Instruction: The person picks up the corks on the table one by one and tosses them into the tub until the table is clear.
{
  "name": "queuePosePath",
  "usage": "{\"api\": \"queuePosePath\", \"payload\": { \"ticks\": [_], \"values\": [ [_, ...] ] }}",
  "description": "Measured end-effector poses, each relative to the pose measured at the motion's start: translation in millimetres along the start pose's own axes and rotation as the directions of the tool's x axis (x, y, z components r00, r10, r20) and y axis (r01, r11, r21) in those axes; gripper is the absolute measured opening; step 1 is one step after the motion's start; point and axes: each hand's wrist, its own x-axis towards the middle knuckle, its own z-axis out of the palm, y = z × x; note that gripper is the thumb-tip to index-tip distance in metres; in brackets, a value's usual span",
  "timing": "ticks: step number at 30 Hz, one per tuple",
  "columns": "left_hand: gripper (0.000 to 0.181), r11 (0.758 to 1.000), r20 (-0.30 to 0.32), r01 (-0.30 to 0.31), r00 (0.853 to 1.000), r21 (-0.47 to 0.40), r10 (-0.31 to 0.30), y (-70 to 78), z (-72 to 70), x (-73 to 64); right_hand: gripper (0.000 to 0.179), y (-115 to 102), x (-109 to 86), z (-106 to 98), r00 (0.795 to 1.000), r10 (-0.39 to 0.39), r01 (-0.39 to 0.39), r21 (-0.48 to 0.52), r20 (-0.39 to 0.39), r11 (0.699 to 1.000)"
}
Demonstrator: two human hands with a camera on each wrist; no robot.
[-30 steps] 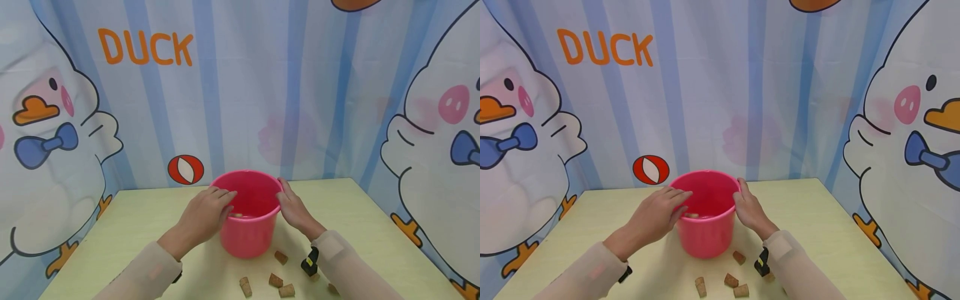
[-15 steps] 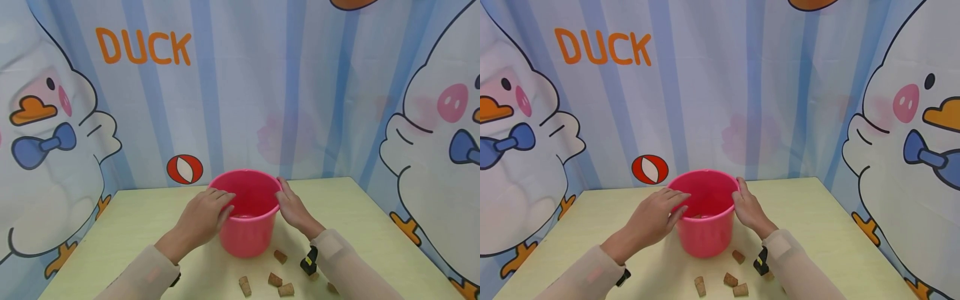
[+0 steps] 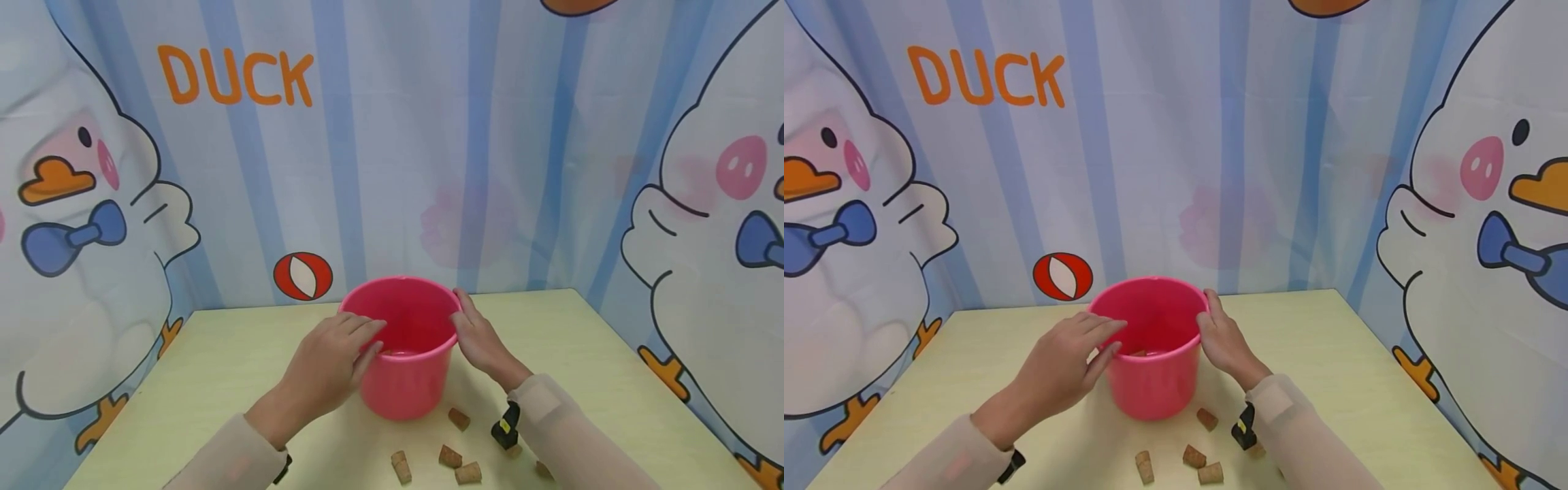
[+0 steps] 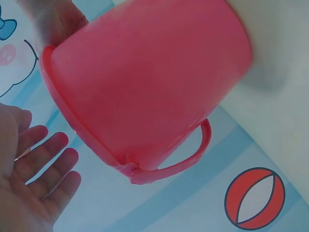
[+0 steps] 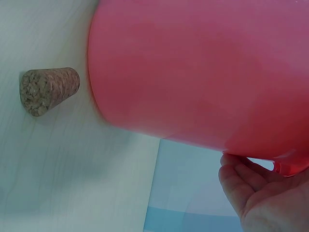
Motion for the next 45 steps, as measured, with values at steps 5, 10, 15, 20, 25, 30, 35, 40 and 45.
{"api": "queuePosePath", "payload": {
  "ticks": [5, 10, 15, 20, 25, 30, 35, 40, 45],
  "values": [
    [0.042, 1.0, -0.03, -0.025, 0.999, -0.006, 0.025, 5.6, -2.2, -2.6, 0.065, 0.7, -0.2, -0.1, 1.0, -0.002, 0.002, 0.004, 0.004, 1.0],
    [0.04, 0.999, -0.044, -0.049, 0.998, -0.012, 0.049, 10.3, -4.4, -6.4, 0.065, 1.4, -0.2, -0.5, 1.0, -0.007, 0.007, 0.006, 0.006, 1.0],
    [0.038, 0.998, -0.048, -0.062, 0.997, -0.023, 0.061, 12.9, -4.8, -9.5, 0.064, 2.1, 0.0, -0.7, 1.0, -0.014, 0.014, 0.002, 0.003, 1.0],
    [0.037, 0.997, -0.051, -0.063, 0.997, -0.048, 0.061, 14.0, -5.2, -12.2, 0.064, 1.7, -0.1, -0.7, 1.0, -0.013, 0.013, 0.007, 0.005, 1.0],
    [0.034, 0.996, -0.048, -0.064, 0.997, -0.055, 0.061, 15.1, -4.7, -16.0, 0.064, 1.4, -0.2, -0.7, 1.0, -0.013, 0.013, 0.005, 0.005, 1.0],
    [0.037, 0.996, -0.032, -0.064, 0.998, -0.057, 0.062, 17.0, -3.3, -20.0, 0.064, 1.4, -0.1, -0.3, 1.0, -0.01, 0.01, 0.008, 0.001, 1.0],
    [0.037, 0.995, -0.025, -0.065, 0.998, -0.074, 0.064, 18.9, -2.6, -23.6, 0.065, 1.3, 0.1, 0.1, 1.0, -0.005, 0.005, 0.005, 0.001, 1.0],
    [0.039, 0.993, -0.021, -0.067, 0.998, -0.094, 0.066, 20.2, -2.4, -26.1, 0.065, 0.5, -0.2, 0.2, 1.0, -0.003, 0.003, 0.008, 0.003, 1.0],
    [0.039, 0.993, 0.006, -0.055, 0.998, -0.105, 0.056, 22.5, -1.7, -28.6, 0.065, -0.1, -0.4, 0.1, 1.0, -0.004, 0.003, 0.01, 0.004, 1.0]
  ]
}}
